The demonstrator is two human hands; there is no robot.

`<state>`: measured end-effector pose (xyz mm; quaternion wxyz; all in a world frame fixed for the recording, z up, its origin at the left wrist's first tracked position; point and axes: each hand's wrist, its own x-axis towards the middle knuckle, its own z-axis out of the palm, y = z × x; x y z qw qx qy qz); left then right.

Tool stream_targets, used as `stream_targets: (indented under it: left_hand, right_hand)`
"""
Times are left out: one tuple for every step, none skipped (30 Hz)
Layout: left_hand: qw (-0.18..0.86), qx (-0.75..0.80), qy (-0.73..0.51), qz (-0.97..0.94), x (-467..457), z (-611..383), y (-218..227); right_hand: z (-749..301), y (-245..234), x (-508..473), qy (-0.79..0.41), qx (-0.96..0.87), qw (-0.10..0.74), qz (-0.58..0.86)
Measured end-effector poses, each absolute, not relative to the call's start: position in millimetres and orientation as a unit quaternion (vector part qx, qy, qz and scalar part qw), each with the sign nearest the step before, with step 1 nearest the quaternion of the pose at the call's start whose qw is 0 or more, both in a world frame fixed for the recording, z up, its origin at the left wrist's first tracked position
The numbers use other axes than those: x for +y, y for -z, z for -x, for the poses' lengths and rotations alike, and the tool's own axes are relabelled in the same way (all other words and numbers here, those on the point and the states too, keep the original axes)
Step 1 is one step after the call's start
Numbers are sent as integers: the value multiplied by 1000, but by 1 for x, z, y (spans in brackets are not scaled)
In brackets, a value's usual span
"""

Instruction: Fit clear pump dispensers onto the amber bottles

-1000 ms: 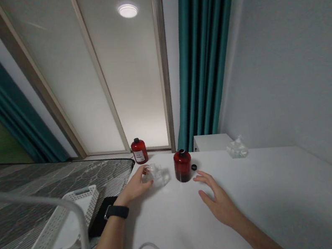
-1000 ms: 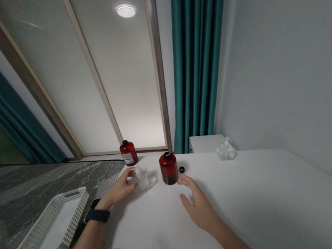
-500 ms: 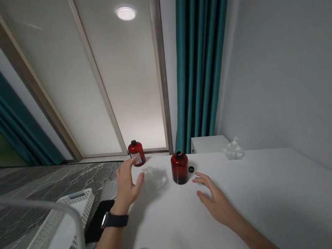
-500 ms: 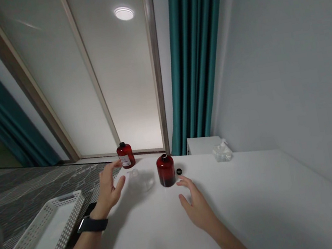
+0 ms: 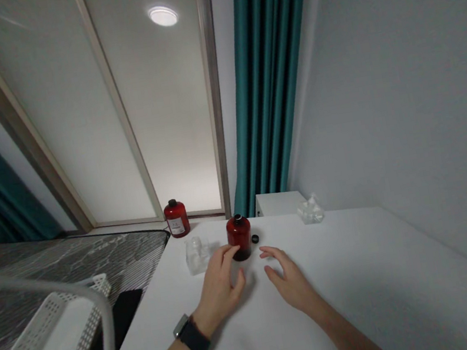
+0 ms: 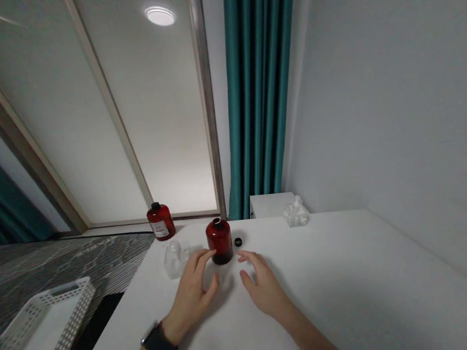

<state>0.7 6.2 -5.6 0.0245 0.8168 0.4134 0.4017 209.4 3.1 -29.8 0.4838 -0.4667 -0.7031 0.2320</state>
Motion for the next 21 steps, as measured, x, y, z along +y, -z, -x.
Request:
stream_targets:
  left_hand:
    - [24,420,-395,-817,8,1,6]
    - [21,426,-389,-817,9,3,6]
    - [19,431,-384,-816,10,4,6]
    - [17,437,-380,-815,10,6,6]
    - [18,442,-378,-813,10,6,5]
    - [20,445,-377,-812,10,7,5]
    - [22,447,-377,-811,10,7,4]
    - [25,450,-377,-809,10,6,4]
    - [27,453,-376,-808,10,6,4]
    - [29,458,-376,-805,10,6,4]
    - [30,463,-375,-802,10,6,4]
    - [31,470,-375,-799,11,6,5]
    - [31,474,-375,-796,11,6,5]
    - [33,477,-374,-795,12,6,6]
    - [36,476,-374,-795,12,6,6]
    - [39,474,-374,-796,12,6,6]
    - [44,470,-373,-798,12,6,7]
    - [49,466,-373,-801,12,6,7]
    - [55,463,-373,-802,12,6,7]
    - [60,460,-375,-803,12,5,7]
    - [65,459,-377,-802,12,5,7]
  right_hand:
    - [-210,30,4,-226,-705,485,466]
    - [-210,30,4,-220,-705,487,466]
    - [-210,31,5,-216,-705,488,467]
    - [-211,31,6,-211,-705,489,468]
    - [-211,32,7,-206,-705,490,469]
    - [-212,33,8,-203,-706,490,470]
    - [-213,35,9,-199,-706,490,471]
    - [-213,36,11,-196,-708,489,471]
    - [-214,37,13,-194,-709,488,471]
    - [-214,38,15,-191,-711,488,470]
    - [-215,39,19,-188,-713,487,468]
    - [-215,39,23,-185,-715,488,466]
    - [-215,39,27,-181,-717,488,464]
    - [-215,37,33,-177,-719,488,462]
    - [-214,35,39,-172,-720,488,462]
    - [-214,32,46,-168,-721,488,462]
    - [-214,29,53,-163,-723,487,463]
    - [-215,26,62,-158,-726,483,464]
    - [-215,23,71,-153,-729,478,466]
    - [-216,20,80,-147,-732,471,469]
    - [-217,19,90,-143,-737,460,474]
